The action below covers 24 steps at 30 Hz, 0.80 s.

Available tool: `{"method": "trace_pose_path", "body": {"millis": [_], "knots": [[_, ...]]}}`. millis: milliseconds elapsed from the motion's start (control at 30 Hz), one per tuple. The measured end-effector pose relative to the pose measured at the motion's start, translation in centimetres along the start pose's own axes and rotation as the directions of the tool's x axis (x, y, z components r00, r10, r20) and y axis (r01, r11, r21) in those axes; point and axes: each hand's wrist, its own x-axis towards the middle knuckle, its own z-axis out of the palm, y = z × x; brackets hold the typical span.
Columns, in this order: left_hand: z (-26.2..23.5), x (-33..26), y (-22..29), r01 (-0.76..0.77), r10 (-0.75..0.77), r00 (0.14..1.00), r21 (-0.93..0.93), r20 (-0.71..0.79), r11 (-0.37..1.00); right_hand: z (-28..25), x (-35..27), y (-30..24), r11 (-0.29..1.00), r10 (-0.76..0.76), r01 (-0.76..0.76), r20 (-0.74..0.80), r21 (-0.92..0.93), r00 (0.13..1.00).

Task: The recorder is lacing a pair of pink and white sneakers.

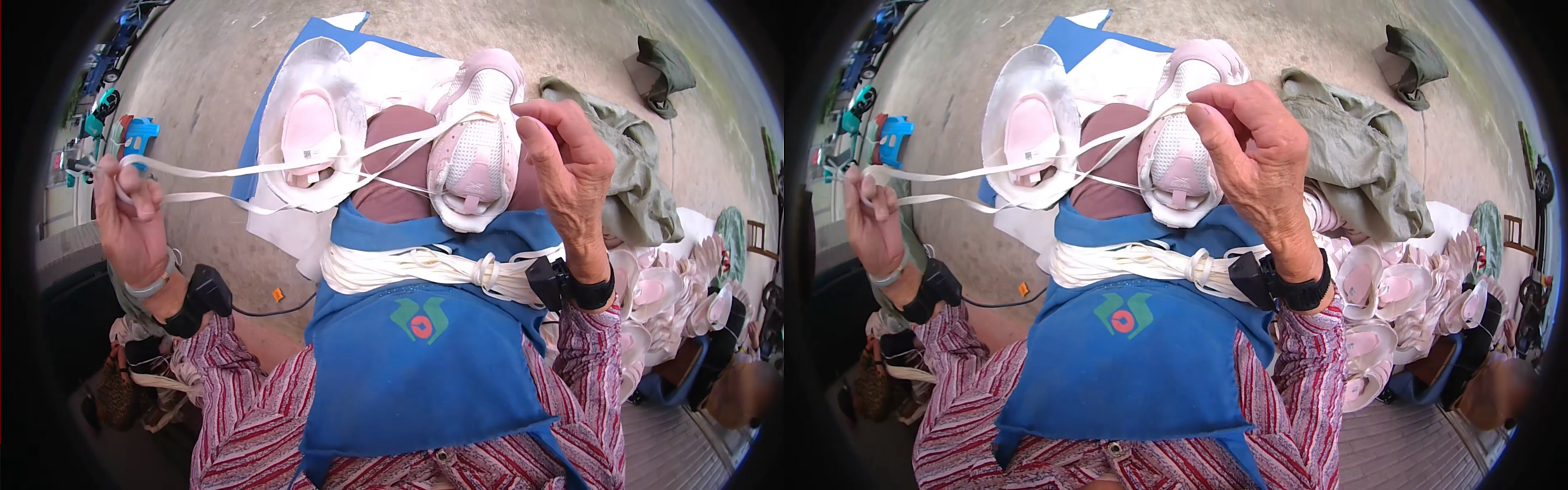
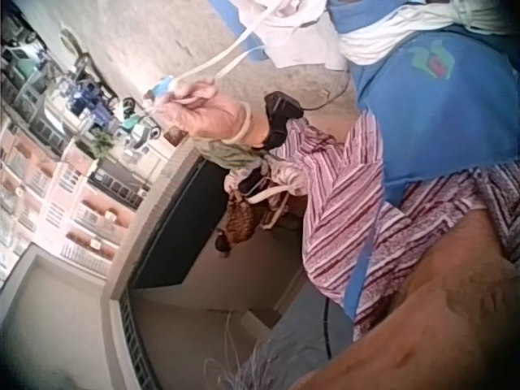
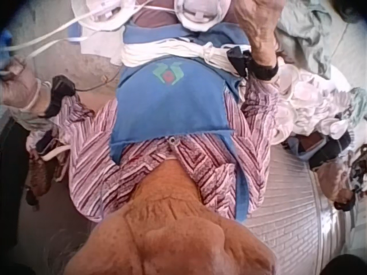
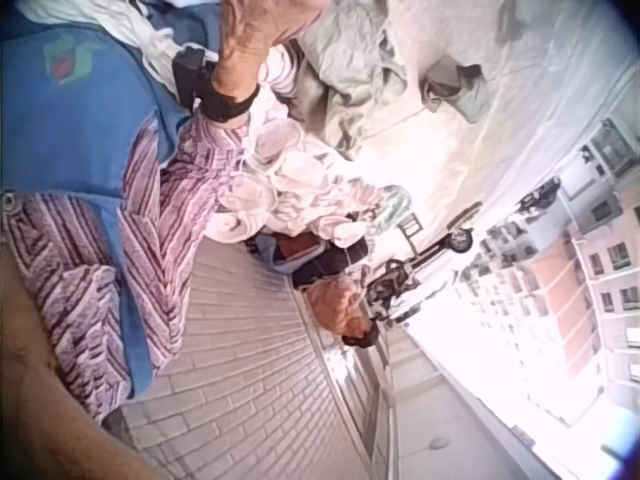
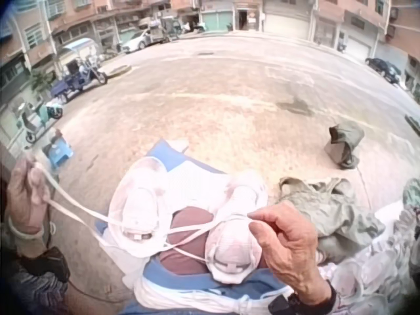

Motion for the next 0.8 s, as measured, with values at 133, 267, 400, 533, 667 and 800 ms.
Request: {"method": "trace_pose_path", "body": {"millis": [133, 267, 400, 533, 667, 800], "knots": [[15.4, -0.1, -7.4, 0.161, -0.165, 0.968, 0.039, 0.189, 0.986, 0.5, 0.2, -1.4, 0.944, -0.312, 0.312, 0.016, -0.106, 0.95], [21.5, -0.4, -10.0, 0.322, -0.343, 0.865, 0.12, 0.366, 0.939, 0.9, -0.6, -2.3, 0.963, -0.259, 0.261, 0.028, -0.07, 0.965], [22.8, -0.6, -11.3, 0.252, -0.324, 0.858, 0.224, 0.398, 0.942, 1.1, -1.2, -1.7, 0.985, -0.173, 0.173, 0.04, 0.008, 0.984], [23.0, -0.9, -12.0, 0.086, -0.215, 0.889, 0.315, 0.404, 0.945, 1.2, -1.2, -2.0, 0.988, -0.011, 0.003, 0.052, 0.154, 0.999], [23.2, -0.9, -11.8, 0.097, -0.243, 0.89, 0.361, 0.386, 0.928, 1.2, -1.0, -1.7, 0.985, -0.123, 0.112, 0.078, 0.131, 0.989], [22.8, -1.2, -12.6, 0.361, -0.367, 0.841, 0.092, 0.398, 0.928, 0.4, -1.0, -1.6, 0.97, -0.057, 0.031, 0.104, 0.241, 0.993]]}}
